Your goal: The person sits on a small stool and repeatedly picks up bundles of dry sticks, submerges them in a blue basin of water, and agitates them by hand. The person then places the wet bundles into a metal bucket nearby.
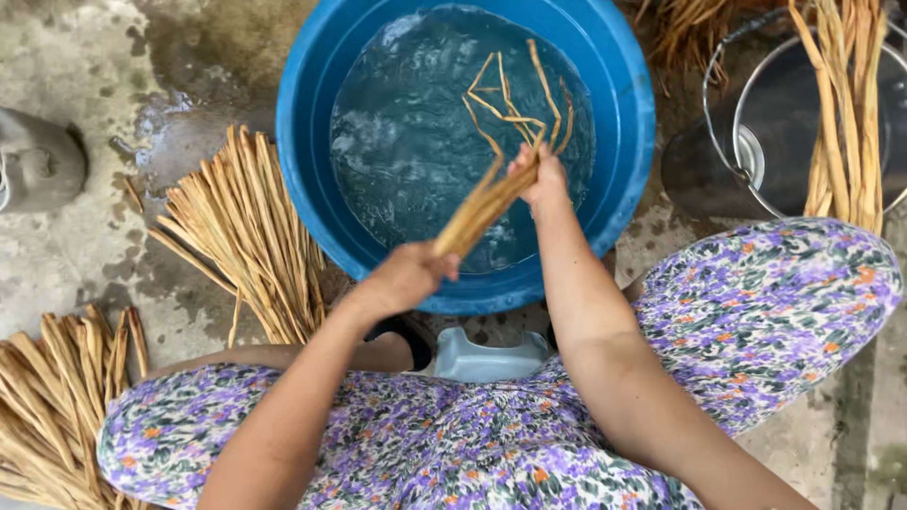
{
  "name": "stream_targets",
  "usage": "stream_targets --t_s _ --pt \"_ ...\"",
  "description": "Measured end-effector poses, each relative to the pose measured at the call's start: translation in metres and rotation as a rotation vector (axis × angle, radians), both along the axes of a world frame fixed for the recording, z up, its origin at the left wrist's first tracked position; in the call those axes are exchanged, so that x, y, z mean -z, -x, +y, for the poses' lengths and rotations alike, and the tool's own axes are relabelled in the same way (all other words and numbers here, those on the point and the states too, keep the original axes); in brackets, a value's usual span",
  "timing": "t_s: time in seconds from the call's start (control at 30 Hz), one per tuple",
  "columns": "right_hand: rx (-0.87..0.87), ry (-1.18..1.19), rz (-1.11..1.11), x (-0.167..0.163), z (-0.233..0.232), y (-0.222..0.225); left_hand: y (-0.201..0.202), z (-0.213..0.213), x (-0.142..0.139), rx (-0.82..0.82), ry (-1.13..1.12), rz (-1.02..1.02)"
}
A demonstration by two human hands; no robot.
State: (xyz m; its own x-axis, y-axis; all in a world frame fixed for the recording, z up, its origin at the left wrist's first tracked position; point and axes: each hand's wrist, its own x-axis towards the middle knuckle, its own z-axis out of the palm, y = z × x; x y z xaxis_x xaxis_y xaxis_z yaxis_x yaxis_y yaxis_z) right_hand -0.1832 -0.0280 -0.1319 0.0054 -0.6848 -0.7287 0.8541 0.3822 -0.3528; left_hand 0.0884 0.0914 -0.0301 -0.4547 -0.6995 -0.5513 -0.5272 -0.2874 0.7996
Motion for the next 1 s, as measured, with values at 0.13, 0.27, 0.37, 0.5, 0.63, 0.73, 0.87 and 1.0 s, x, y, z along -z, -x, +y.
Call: stream_targets --t_s 0.13,0.27,0.37,0.5,0.63,0.73,0.87,1.0 --pt "-0.253 0.228 0.018 -0.024 0.014 -0.049 -0.026 -0.036 0.034 -0.323 -0.033 -0.04" --pt "-0.553 0.281 -0.058 -0.026 0.038 -0.136 -0.005 -0.032 0.07 -0.142 -0.107 -0.196" --pt "-0.466 0.188 0.188 -0.002 0.038 -0.123 0.023 -0.002 0.068 0.102 0.175 -0.257" --pt "-0.129 -0.107 0.085 0.022 0.012 -0.034 0.033 0.027 0.018 0.203 -0.031 -0.107" --pt "0.068 -0.043 -0.055 0.018 -0.003 0.008 -0.006 -0.006 -0.033 0.079 -0.165 -0.014" --pt "0.045 -0.011 0.148 0.002 -0.001 0.007 -0.033 -0.043 -0.03 -0.183 -0.026 -0.057" --pt "0.102 -0.132 0.568 -0.003 0.019 -0.021 -0.043 -0.084 0.037 -0.346 0.094 -0.157" --pt "-0.25 -0.196 1.08 0.01 0.052 -0.073 -0.025 -0.088 0.105 -0.22 0.263 -0.634"
